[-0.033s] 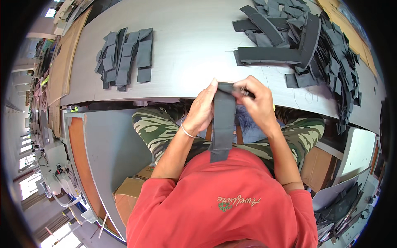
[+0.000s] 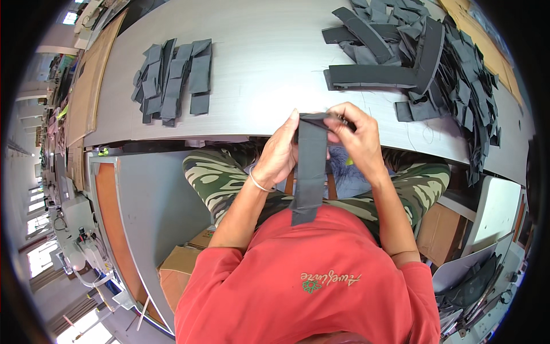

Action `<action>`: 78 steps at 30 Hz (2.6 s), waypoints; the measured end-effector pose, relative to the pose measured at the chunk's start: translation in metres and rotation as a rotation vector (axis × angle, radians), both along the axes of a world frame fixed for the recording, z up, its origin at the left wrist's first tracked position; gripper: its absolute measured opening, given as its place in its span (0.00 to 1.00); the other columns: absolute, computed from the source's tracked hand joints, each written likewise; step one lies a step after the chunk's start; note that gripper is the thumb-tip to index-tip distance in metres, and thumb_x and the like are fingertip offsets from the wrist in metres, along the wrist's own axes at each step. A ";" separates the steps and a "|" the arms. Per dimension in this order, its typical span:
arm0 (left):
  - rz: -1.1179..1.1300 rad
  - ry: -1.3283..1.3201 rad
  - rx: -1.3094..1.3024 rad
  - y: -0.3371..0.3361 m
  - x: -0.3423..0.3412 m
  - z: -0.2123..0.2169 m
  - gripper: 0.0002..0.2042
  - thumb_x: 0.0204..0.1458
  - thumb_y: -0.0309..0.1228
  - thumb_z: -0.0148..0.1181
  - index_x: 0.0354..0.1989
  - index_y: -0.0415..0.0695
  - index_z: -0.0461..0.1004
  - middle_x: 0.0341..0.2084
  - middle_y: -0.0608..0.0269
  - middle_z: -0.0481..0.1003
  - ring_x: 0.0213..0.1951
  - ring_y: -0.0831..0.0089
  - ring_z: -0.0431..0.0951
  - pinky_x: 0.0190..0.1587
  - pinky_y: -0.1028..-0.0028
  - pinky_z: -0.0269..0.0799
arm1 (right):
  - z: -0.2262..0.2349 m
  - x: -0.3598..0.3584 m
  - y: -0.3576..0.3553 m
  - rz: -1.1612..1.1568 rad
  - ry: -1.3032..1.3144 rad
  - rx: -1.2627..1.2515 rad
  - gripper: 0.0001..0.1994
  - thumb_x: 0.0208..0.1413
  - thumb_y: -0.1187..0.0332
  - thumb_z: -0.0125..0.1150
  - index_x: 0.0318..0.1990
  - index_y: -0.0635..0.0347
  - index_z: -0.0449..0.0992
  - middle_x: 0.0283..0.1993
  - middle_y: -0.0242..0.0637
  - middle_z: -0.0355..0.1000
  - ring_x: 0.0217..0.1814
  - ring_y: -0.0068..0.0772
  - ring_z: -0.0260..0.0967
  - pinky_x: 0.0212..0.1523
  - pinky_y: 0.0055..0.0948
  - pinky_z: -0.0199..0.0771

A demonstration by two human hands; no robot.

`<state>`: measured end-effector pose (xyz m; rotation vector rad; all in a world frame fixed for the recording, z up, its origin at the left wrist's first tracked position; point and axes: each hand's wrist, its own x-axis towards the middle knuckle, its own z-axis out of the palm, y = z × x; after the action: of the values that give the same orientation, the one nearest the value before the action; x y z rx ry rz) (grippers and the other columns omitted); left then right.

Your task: Trim excess material and threads from grey fabric components using a specialized trimming tool.

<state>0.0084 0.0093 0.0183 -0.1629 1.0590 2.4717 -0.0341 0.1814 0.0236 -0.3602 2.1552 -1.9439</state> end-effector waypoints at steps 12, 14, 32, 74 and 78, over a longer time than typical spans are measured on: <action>-0.208 0.144 -0.346 -0.007 0.009 0.005 0.30 0.42 0.22 0.70 0.56 0.37 0.65 0.49 0.58 0.72 0.48 0.74 0.74 0.51 0.73 0.73 | 0.027 -0.006 0.011 0.077 -0.127 -0.692 0.03 0.58 0.74 0.53 0.35 0.65 0.69 0.34 0.37 0.73 0.25 0.12 0.56 0.25 0.17 0.56; -0.051 0.187 -0.290 -0.011 0.003 0.014 0.31 0.37 0.19 0.73 0.52 0.38 0.65 0.45 0.62 0.70 0.47 0.74 0.73 0.46 0.74 0.75 | 0.028 -0.006 0.020 0.148 -0.130 -0.768 0.07 0.55 0.69 0.51 0.36 0.64 0.68 0.31 0.39 0.68 0.26 0.15 0.55 0.29 0.16 0.55; 0.749 0.897 -1.503 0.003 -0.017 0.019 0.27 0.33 0.22 0.61 0.49 0.52 0.75 0.43 0.52 0.62 0.49 0.53 0.60 0.55 0.62 0.53 | 0.020 0.014 -0.002 -0.052 0.032 -0.230 0.09 0.49 0.81 0.60 0.39 0.66 0.76 0.34 0.30 0.74 0.35 0.17 0.67 0.37 0.19 0.69; 0.466 0.274 -0.490 0.009 -0.007 -0.005 0.32 0.46 0.21 0.68 0.52 0.41 0.49 0.35 0.51 0.77 0.36 0.73 0.77 0.37 0.78 0.74 | -0.004 0.016 0.007 0.018 0.161 0.271 0.08 0.45 0.75 0.64 0.36 0.57 0.79 0.28 0.31 0.74 0.28 0.22 0.70 0.30 0.22 0.67; 0.461 0.276 -0.446 0.010 -0.005 -0.004 0.31 0.45 0.20 0.68 0.50 0.40 0.51 0.36 0.50 0.76 0.36 0.74 0.76 0.39 0.77 0.74 | 0.000 0.017 0.002 -0.036 0.222 0.358 0.07 0.44 0.76 0.63 0.34 0.59 0.78 0.27 0.30 0.75 0.27 0.20 0.70 0.29 0.22 0.68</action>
<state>0.0030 0.0193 0.0141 -0.2271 1.8672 2.6594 -0.0167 0.1833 0.0237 -0.4917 2.6053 -1.5500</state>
